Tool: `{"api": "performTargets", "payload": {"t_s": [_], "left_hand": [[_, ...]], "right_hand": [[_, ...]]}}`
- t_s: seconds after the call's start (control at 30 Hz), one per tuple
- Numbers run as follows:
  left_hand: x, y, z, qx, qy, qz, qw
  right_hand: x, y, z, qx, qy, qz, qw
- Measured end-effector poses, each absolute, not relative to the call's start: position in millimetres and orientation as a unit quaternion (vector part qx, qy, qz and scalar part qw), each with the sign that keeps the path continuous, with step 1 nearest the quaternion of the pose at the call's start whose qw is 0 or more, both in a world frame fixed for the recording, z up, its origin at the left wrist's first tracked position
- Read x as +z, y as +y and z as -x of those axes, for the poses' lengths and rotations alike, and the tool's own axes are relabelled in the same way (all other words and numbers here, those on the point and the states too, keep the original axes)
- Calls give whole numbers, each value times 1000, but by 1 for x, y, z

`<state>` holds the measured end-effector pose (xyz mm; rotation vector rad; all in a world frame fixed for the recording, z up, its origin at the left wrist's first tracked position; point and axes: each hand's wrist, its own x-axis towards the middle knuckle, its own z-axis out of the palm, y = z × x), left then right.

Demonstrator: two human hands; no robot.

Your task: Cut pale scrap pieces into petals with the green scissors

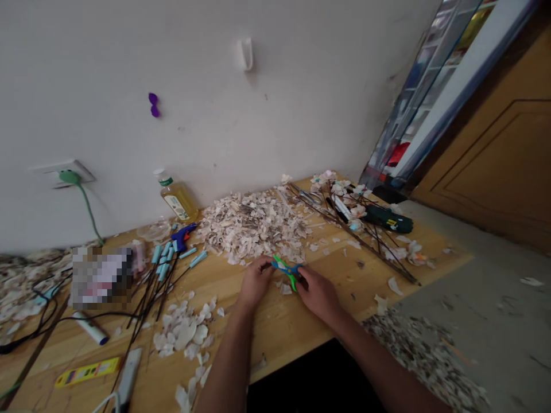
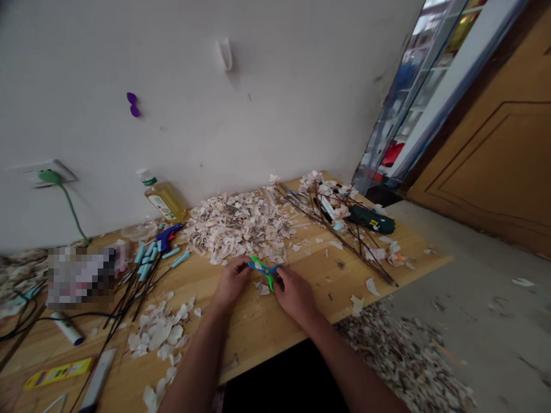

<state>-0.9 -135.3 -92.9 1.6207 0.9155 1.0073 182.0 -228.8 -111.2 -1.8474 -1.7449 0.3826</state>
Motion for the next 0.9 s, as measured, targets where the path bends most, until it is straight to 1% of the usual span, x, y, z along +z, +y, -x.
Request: {"api": "performTargets", "payload": {"t_s": [0.1, 0.17, 0.27, 0.33, 0.4, 0.47, 0.6, 0.7, 0.77, 0.9], "left_hand": [[-91, -133, 4, 423, 379, -664, 485], [-92, -132, 3, 428, 398, -626, 517], [-95, -132, -1, 428, 413, -559, 577], [-96, -133, -4, 434, 411, -532, 599], [-96, -135, -6, 442, 403, -516, 613], [-96, -137, -8, 446, 396, -502, 627], [-93, -140, -9, 452, 376, -465, 662], [-93, -140, -8, 453, 370, -455, 671], [-94, -140, -7, 439, 373, -476, 665], [-98, -137, -6, 420, 381, -510, 647]], "right_hand": [[-119, -227, -185, 159, -620, 705, 304], [-125, -226, -188, 175, -594, 703, 350], [-130, -225, -192, 212, -551, 674, 444], [-131, -225, -194, 235, -529, 646, 498], [-130, -225, -194, 250, -523, 631, 515], [-127, -225, -192, 232, -540, 642, 492], [-120, -227, -185, 145, -636, 651, 387], [-114, -230, -182, 142, -679, 644, 323], [-109, -230, -182, 149, -680, 648, 309], [-105, -230, -183, 162, -669, 654, 313]]}}
